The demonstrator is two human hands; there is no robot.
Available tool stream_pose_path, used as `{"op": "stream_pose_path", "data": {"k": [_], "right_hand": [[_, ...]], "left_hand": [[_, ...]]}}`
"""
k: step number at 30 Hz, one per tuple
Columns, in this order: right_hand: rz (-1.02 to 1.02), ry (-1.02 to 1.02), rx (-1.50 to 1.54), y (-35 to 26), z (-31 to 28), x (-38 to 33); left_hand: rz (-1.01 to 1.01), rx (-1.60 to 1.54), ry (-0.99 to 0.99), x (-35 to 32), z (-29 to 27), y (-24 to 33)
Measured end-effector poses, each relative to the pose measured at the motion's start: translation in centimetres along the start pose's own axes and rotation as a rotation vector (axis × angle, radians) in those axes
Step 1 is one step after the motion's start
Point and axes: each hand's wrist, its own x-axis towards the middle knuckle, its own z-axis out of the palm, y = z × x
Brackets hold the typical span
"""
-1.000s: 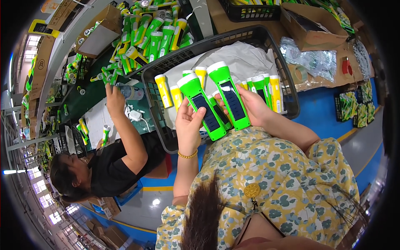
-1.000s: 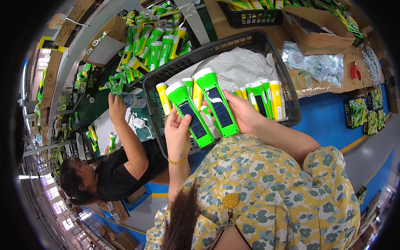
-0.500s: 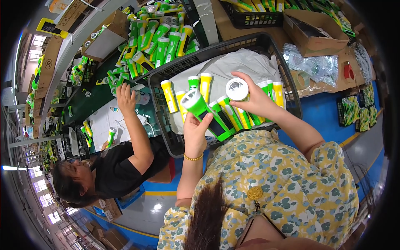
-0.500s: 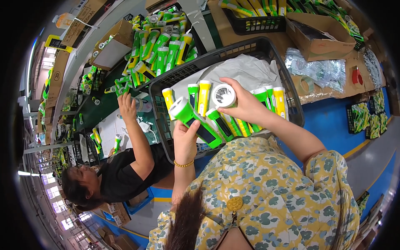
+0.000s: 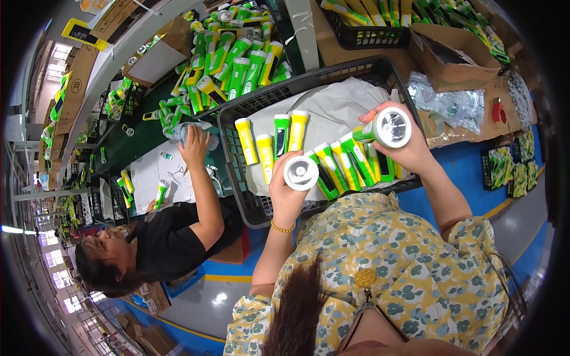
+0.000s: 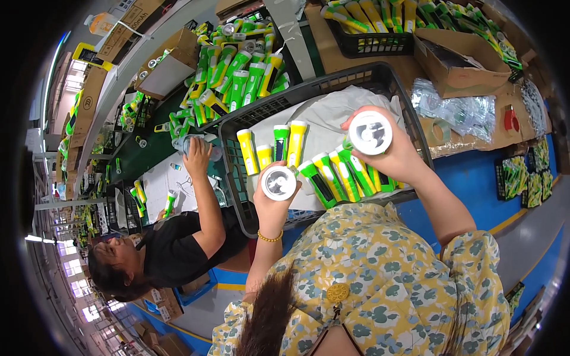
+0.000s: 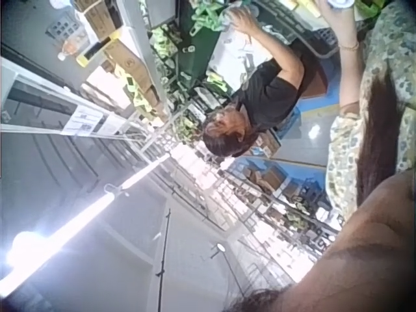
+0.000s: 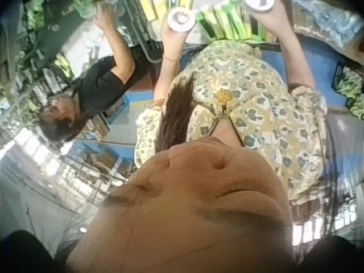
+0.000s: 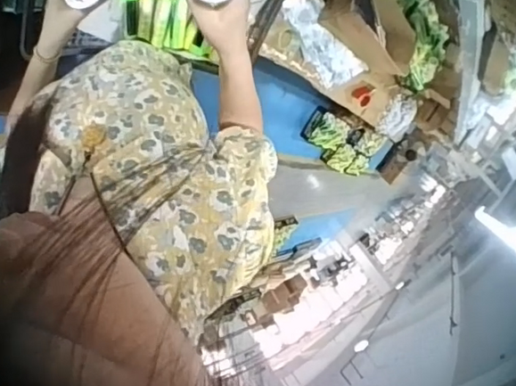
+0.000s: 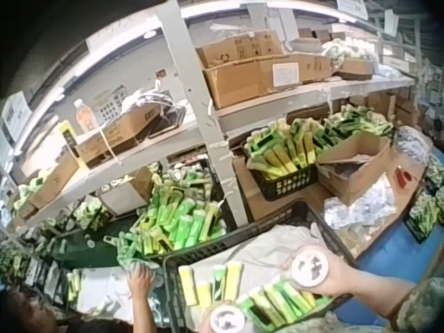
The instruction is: Collect and sort solar-powered flashlights from an assembly table into a plastic crate for organization or inspection.
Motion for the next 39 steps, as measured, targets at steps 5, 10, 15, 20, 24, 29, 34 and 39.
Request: {"op": "stream_pose_path", "data": {"k": [5,10,15,20,24,29,34,39], "right_hand": [[0.266,-0.086,-0.130,-0.1,0.3,-1.3],[0.206,-0.162,-0.227,0.8,2.3,-2.0],[0.172,-0.216,-0.203,1.0,3.7,-1.9],[-0.128,-0.309,-0.319,2.1,3.8,-1.7],[-0.107,-0.291,-0.224,1.8,4.2,-1.6],[-0.309,-0.316,-0.363,2.1,4.5,-1.3],[-0.358,-0.316,-0.423,2.2,4.2,-1.2],[0.032,-0.158,-0.154,2.2,1.4,-1.7]], "left_hand": [[-0.159,-0.160,0.014,0.2,0.2,1.6],[-0.247,-0.190,-0.012,0.1,0.1,2.6],[-0.302,-0.280,-0.025,0.1,0.1,2.7],[-0.213,-0.161,0.007,-0.2,0.1,2.1],[-0.202,-0.079,0.035,-0.3,0.1,0.7],[-0.085,-0.024,0.058,-0.9,0.1,-0.7],[-0.069,-0.007,0.043,-1.1,-0.1,-0.9],[0.038,0.009,0.062,-1.1,-0.2,-0.6]]}}
